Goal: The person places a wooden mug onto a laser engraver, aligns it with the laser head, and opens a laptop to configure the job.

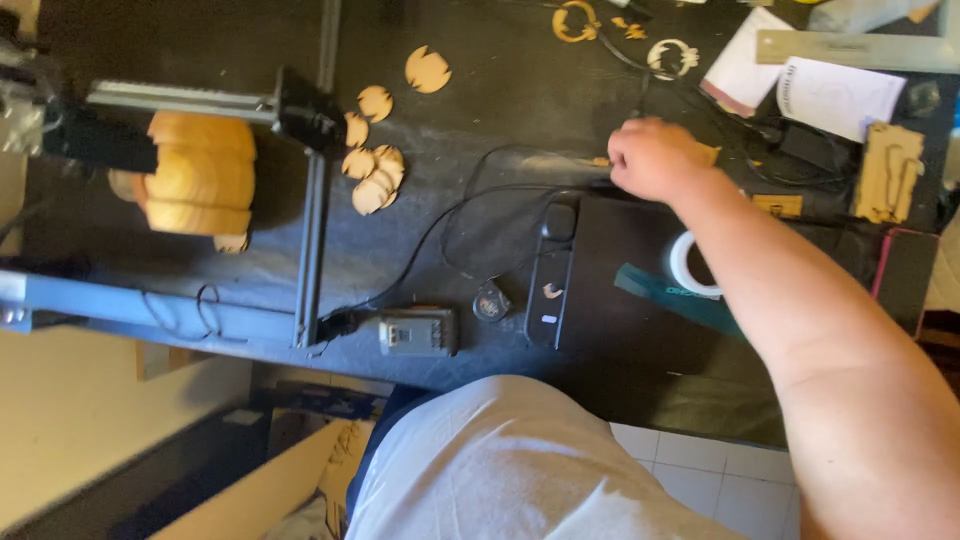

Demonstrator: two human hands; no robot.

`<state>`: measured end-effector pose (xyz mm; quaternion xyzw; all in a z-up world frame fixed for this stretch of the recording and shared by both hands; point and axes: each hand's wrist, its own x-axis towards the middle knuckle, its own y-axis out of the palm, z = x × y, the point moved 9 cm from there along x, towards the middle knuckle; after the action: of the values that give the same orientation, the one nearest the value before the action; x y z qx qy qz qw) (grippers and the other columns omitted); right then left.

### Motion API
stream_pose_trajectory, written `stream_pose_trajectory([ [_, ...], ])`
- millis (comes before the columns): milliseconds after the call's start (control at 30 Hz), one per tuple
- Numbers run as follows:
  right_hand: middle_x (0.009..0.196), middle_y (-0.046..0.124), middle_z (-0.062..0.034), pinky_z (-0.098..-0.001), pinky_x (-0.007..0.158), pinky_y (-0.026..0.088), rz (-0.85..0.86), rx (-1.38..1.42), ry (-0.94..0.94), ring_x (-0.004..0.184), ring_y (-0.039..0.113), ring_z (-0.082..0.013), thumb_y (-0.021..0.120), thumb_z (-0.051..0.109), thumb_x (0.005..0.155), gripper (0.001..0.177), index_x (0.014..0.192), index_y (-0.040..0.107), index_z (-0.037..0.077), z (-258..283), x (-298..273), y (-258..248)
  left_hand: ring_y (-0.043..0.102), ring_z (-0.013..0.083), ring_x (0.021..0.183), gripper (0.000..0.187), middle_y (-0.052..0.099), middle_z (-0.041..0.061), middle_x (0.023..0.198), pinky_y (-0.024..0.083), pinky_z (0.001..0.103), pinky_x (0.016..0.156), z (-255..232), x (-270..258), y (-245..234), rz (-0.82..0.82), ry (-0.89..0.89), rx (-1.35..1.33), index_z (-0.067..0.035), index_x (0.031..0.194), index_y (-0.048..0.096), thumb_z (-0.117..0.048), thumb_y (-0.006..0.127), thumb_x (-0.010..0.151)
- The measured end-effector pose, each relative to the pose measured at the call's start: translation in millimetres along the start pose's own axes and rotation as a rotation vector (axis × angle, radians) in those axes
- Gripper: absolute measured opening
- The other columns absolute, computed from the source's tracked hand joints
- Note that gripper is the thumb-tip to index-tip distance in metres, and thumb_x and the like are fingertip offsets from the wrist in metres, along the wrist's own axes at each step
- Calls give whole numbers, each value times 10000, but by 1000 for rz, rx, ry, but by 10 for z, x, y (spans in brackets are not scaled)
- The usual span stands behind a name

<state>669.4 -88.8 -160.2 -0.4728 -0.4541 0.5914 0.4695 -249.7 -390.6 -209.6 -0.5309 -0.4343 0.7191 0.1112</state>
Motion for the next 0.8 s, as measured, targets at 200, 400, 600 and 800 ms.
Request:
stream_pose_trajectory([
  [200, 1067, 700, -136, -447, 782, 504, -488, -65, -206, 977, 654, -345, 726, 165, 826, 322, 1134, 762, 79, 480, 322, -889, 652, 196, 1226, 474, 714, 19, 1313, 436, 317, 1070, -718, -575, -498, 24, -90, -32, -234, 1298, 708, -414, 591, 876],
  [400, 1220, 648, -242, -512, 981, 454, -359, 334, -208, 1167, 570, -403, 676, 81, 943, 272, 1192, 714, -22, 1457, -276, -834, 676, 208, 1127, 436, 737, 49, 1221, 473, 328, 1017, -1799, -1240, -1400, 51, -109, -248, -203, 1333, 649, -319, 570, 919],
  [600, 1188, 675, -143, -419, 1030, 473, -287, 642, -147, 1140, 630, -320, 695, 86, 861, 223, 1080, 735, 96, 2069, -1215, 27, 683, 280, 1098, 414, 753, 71, 1171, 515, 410, 962, -1317, -702, -1582, -33, -42, -209, -219, 1290, 686, -355, 605, 907],
  [800, 1128, 719, -72, -398, 943, 514, -264, 764, -92, 1050, 683, -275, 711, 126, 833, 195, 1015, 770, 164, 2791, -1347, -34, 683, 386, 1081, 396, 759, 147, 1105, 522, 524, 968, -1367, 253, -1977, -118, 217, -159, -183, 1242, 708, -349, 622, 893],
])
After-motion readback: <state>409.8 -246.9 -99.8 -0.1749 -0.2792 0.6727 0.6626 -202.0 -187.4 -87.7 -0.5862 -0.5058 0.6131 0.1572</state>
